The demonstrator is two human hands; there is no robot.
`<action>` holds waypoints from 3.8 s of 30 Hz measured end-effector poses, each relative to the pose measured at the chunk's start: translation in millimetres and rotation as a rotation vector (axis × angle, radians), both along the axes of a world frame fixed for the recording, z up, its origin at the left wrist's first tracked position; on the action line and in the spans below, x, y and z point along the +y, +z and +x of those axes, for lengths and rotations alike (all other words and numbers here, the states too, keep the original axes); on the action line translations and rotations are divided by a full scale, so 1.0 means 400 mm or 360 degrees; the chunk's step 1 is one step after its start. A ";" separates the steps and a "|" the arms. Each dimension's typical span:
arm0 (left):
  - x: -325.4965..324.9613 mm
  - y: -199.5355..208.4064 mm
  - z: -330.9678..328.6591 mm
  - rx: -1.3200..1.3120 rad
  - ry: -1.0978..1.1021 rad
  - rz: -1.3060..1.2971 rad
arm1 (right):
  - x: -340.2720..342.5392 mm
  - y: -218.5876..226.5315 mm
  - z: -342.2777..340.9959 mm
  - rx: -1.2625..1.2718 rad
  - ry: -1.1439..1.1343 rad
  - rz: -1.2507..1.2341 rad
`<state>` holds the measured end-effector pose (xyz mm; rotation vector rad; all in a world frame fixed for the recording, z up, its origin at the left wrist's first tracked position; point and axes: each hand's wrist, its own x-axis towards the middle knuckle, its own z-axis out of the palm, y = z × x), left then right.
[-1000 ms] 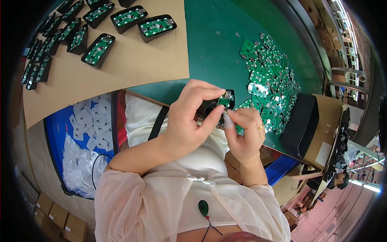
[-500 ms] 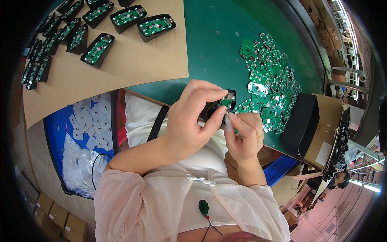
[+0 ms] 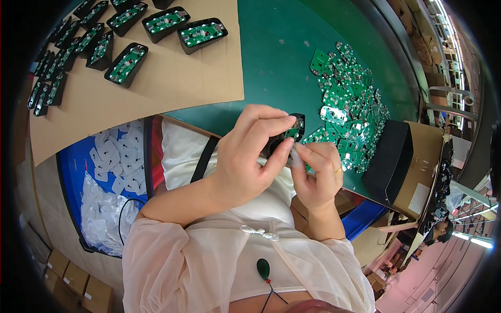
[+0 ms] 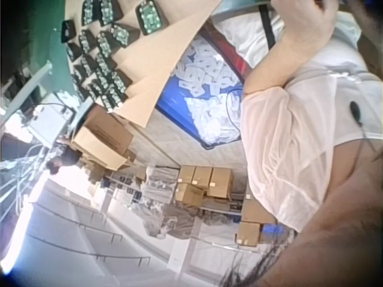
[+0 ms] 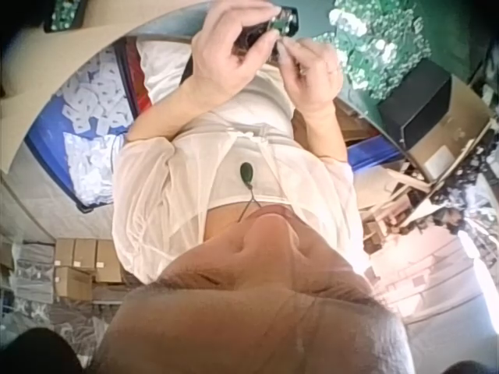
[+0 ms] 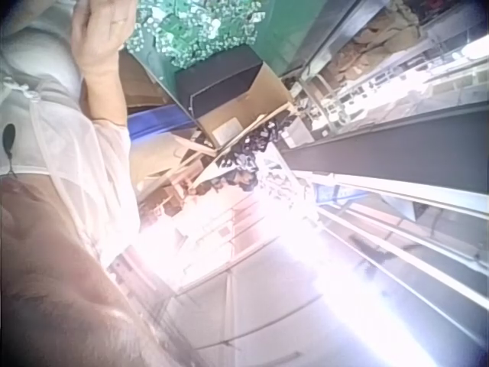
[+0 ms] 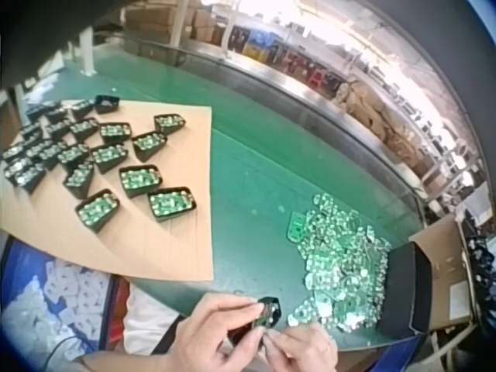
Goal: The person assembles circuit board components into small black plastic housings by hand.
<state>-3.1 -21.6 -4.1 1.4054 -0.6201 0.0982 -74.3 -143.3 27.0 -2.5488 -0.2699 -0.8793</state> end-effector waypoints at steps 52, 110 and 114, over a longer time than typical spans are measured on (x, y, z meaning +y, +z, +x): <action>0.074 -0.005 0.025 0.0485 -0.0757 0.0396 | 0.015 0.002 -0.054 0.0520 -0.0023 0.1899; 0.030 -0.002 -0.010 0.0803 -0.0760 -0.0112 | -0.026 0.020 0.009 0.0095 -0.0027 -0.0267; 0.037 -0.001 -0.009 0.0885 -0.0825 -0.0128 | -0.027 0.038 0.009 0.0182 -0.0038 -0.0369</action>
